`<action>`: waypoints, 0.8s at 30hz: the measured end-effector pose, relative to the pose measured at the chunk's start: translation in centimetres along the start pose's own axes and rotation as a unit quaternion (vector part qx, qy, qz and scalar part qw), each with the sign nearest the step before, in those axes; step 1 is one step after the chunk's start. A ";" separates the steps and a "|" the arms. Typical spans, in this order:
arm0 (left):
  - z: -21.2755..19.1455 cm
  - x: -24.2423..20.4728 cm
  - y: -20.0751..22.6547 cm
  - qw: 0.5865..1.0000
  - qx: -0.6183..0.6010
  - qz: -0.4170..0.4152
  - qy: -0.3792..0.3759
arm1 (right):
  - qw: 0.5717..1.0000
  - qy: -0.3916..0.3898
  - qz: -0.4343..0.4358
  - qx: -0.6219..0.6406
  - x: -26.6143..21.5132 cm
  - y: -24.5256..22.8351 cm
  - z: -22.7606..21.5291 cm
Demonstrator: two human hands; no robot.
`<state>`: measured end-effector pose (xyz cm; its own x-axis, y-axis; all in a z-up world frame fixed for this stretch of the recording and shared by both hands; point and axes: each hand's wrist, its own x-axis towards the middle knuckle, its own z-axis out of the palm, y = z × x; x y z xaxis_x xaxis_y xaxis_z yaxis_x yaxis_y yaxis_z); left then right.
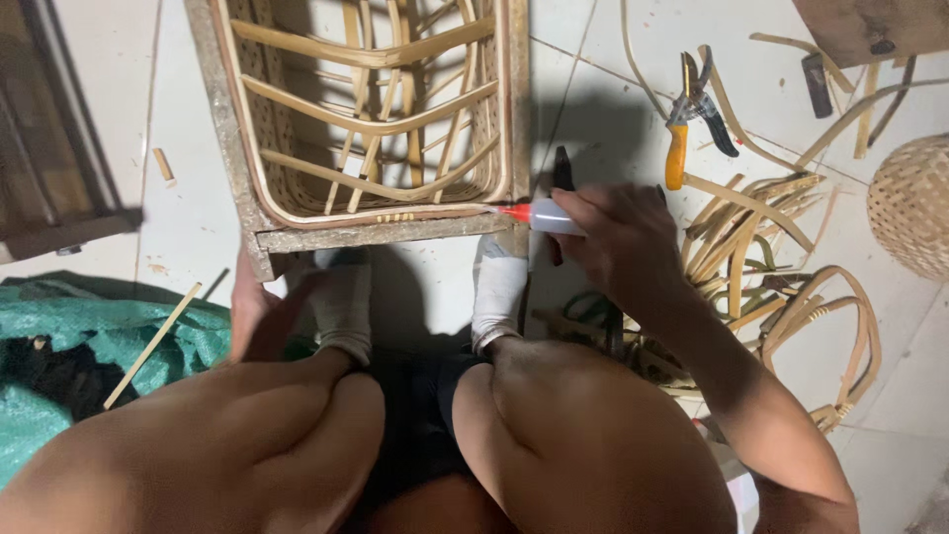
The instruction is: The person assembles a rectangular woven basket by fitting a bamboo frame into a wooden mold, tapping it with a hammer, and applying glue along the edges to secure the structure.
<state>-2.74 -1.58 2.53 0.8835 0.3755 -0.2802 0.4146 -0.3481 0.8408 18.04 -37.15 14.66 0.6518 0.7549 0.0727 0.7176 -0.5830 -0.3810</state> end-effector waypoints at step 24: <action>-11.0 -2.8 25.0 0.867 0.279 0.352 -0.217 | 0.997 -0.057 -0.048 -0.016 3.7 -2.7 0.8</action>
<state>2.78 -1.87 29.42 0.9093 -0.4144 -0.0375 -0.3264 -0.7663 0.5534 18.30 -32.58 15.21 0.5490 0.8358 0.0008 0.7840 -0.5146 -0.3472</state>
